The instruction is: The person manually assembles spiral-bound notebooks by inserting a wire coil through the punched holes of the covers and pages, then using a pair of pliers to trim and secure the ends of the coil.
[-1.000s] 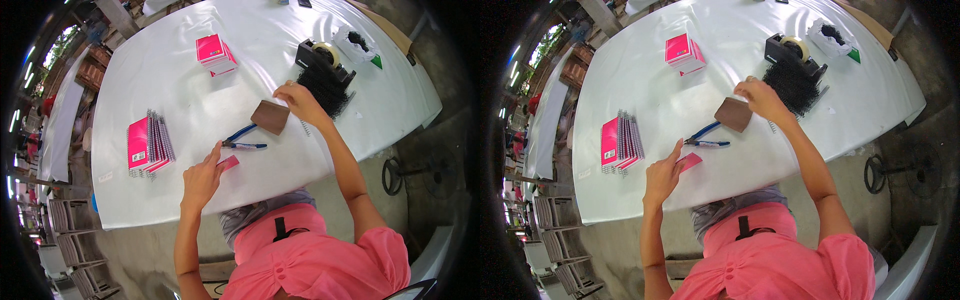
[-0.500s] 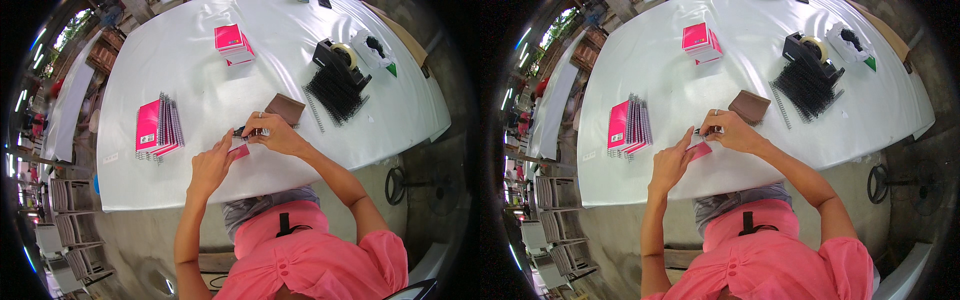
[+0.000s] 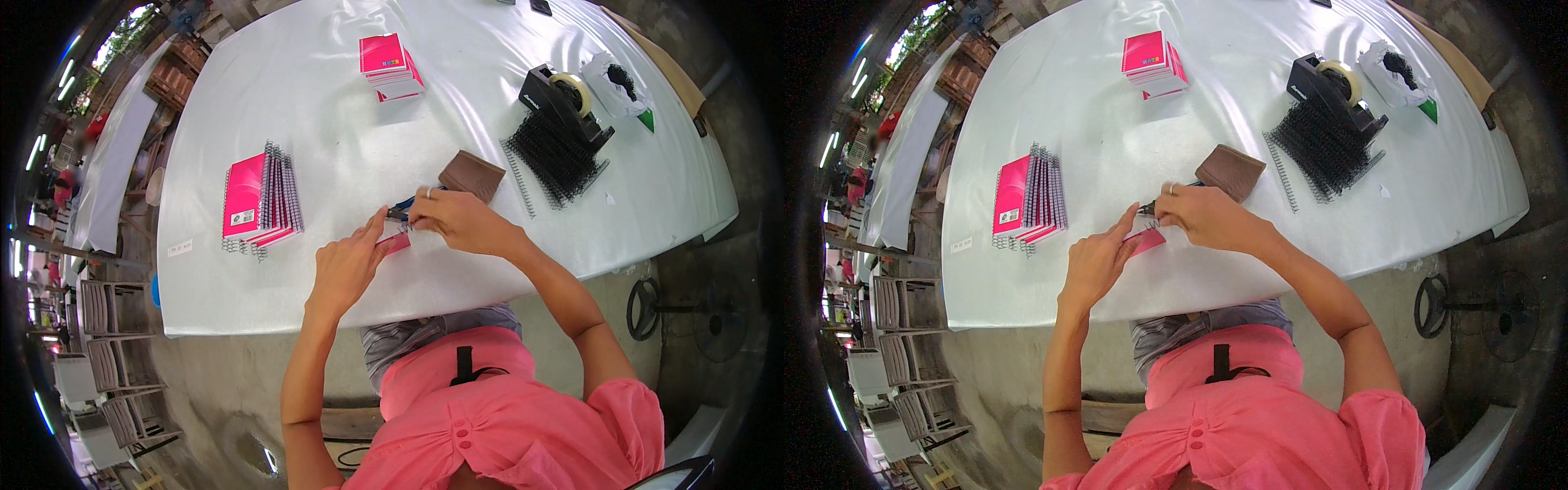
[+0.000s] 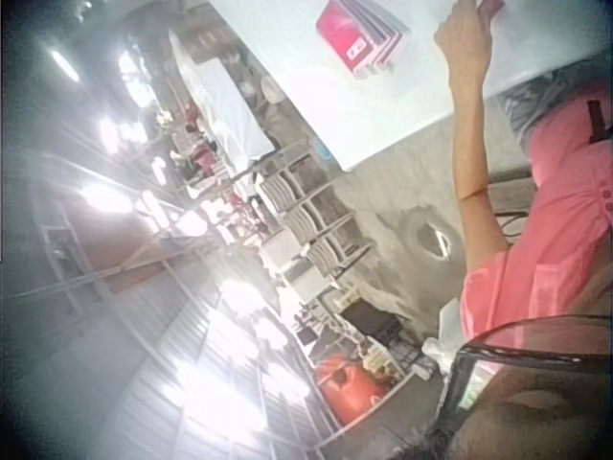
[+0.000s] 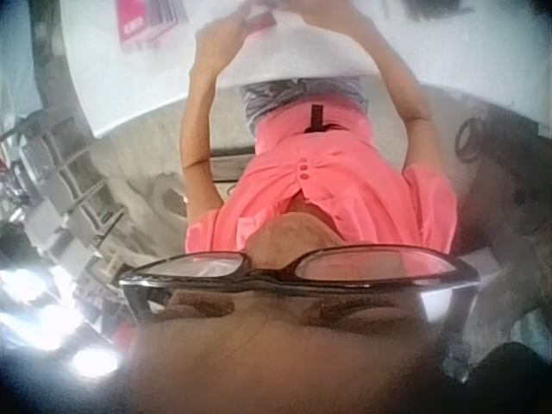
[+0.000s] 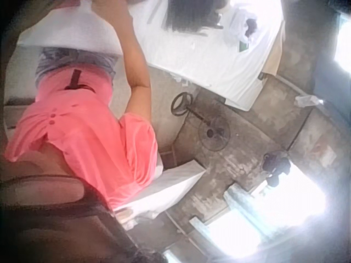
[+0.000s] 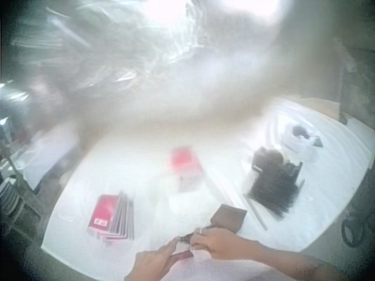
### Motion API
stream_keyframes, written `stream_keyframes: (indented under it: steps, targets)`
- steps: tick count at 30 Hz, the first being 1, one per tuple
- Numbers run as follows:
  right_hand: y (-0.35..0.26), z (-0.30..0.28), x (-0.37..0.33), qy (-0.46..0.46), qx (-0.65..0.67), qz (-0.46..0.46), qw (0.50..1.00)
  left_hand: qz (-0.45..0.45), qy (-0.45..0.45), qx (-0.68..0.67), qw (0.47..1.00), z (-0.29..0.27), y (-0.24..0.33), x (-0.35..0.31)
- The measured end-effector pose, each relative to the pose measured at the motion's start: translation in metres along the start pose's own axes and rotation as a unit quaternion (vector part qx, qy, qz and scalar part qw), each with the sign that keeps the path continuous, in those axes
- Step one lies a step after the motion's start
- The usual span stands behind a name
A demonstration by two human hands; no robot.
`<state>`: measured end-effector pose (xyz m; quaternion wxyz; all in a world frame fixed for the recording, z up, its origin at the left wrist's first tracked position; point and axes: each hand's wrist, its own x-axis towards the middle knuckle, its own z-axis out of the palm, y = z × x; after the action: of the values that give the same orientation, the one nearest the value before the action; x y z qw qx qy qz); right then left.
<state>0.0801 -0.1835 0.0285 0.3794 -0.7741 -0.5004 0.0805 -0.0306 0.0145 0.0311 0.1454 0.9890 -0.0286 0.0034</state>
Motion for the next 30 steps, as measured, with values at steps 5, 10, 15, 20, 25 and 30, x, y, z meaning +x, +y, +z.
stream_keyframes:
  steps: [5,10,15,20,25,30]
  targets:
    - [-0.01,0.001,-0.001,-0.026,-0.026,0.02,0.999,-0.013,-0.031,0.0,0.999,-0.007,0.003,-0.001]
    - [0.008,-0.006,0.0,-0.187,0.022,0.076,0.979,0.014,-0.095,-0.014,0.995,-0.023,0.009,-0.008]
    - [0.047,-0.039,-0.019,0.03,-0.299,0.026,0.953,0.051,-0.087,-0.02,0.995,-0.016,0.004,-0.014]
    - [0.047,-0.073,-0.008,-0.078,-0.054,0.161,0.982,0.063,-0.055,-0.031,0.996,-0.011,0.0,-0.017]
    - [0.036,-0.056,0.006,-0.159,0.009,-0.034,0.987,0.054,-0.028,0.003,0.998,0.0,-0.002,-0.023]
    - [0.035,-0.03,0.004,-0.164,-0.072,-0.043,0.983,0.063,-0.058,0.017,0.996,-0.003,-0.001,-0.023]
